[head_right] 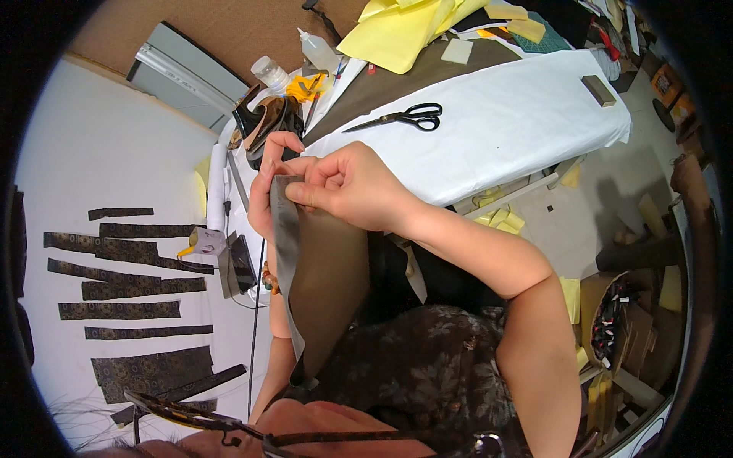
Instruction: The person folds and presses a gray fabric strip along the edge of a rectangular board using an iron, then trims the excess with scissors. The person repeats folding, pressing, and trimming along the board's edges.
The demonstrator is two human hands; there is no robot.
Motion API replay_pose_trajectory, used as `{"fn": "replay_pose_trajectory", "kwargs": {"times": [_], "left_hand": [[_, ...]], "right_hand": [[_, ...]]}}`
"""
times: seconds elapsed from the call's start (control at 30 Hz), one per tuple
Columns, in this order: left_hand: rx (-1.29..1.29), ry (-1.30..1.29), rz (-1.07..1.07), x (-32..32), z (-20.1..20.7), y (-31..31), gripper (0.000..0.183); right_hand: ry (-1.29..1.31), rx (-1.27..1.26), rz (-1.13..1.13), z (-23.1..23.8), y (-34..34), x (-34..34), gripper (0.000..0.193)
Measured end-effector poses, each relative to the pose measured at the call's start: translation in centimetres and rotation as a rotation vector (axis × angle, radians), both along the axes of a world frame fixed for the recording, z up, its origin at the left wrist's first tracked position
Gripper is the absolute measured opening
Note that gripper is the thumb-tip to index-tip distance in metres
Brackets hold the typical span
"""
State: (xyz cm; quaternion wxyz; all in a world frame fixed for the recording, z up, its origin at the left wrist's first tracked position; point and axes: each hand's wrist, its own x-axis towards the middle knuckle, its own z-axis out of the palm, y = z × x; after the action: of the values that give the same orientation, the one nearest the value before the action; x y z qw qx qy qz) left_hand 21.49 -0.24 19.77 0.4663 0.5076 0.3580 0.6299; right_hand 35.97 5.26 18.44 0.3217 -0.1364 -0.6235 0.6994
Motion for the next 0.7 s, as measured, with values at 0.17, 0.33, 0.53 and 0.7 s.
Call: {"fn": "replay_pose_trajectory", "kwargs": {"times": [0.17, 0.33, 0.53, 0.7], "left_hand": [[0.007, -0.032, 0.022, -0.2, -0.4, 0.1, 0.036], [-0.034, 0.001, 0.050, 0.3, 0.3, 0.0, 0.034], [0.032, -0.129, -0.080, -1.2, -0.6, 0.8, 0.032], [0.059, -0.158, -0.053, -0.6, -0.9, 1.3, 0.031]], "right_hand": [[0.053, -0.140, -0.029, 0.4, 0.0, 0.3, 0.040], [0.034, 0.013, -0.059, 0.6, 0.2, -0.8, 0.040], [-0.026, -0.343, 0.138, 0.2, -1.9, 0.3, 0.044], [0.109, -0.525, 0.146, 0.2, -2.3, -0.6, 0.040]]}}
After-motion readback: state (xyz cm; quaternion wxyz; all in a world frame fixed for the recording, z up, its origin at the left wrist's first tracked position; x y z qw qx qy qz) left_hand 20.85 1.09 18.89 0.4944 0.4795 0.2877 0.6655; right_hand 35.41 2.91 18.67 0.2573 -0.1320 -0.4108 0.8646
